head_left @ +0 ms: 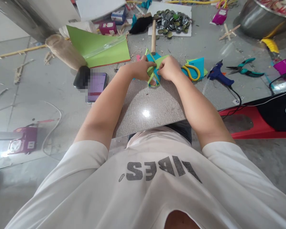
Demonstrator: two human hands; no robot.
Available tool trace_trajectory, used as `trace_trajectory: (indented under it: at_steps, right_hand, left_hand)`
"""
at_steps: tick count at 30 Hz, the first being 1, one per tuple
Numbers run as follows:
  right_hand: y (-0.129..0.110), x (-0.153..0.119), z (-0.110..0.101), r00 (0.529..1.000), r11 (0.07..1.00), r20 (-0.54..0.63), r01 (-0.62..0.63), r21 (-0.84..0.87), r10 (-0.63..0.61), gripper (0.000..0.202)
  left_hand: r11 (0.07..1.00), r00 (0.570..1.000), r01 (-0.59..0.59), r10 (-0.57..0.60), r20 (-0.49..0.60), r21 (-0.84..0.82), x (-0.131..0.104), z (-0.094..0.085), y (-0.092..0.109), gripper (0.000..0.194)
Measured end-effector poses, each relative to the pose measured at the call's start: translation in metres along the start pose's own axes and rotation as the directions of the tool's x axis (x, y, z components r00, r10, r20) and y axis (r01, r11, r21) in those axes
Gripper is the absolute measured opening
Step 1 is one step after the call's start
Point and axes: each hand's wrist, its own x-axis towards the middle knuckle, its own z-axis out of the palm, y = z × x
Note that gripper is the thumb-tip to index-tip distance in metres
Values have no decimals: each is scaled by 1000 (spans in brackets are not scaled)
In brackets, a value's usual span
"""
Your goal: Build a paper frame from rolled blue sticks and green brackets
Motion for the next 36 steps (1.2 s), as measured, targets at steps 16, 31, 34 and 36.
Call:
trace_trajectory:
  at_steps: [16,31,34,36]
  right_hand:
    - [0,3,9,997,997,-31,74,36,-73,16]
    - [-17,-5,7,997,985,-27,71,159,-68,26]
    - [-13,-3,5,991,956,16,125,265,-134,36]
    - [-4,1,5,981,907,31,164,387,-190,36]
  left_hand:
    - [998,999,8,-5,43,-58,-11,-4,7,177]
    - [998,996,-27,23,-90,-50,21,14,-15,136]
    - [996,988,-62,52,-145,-62,30,20,-24,140]
    - [995,983,-64,50,-175,-76,34,21,-28,139]
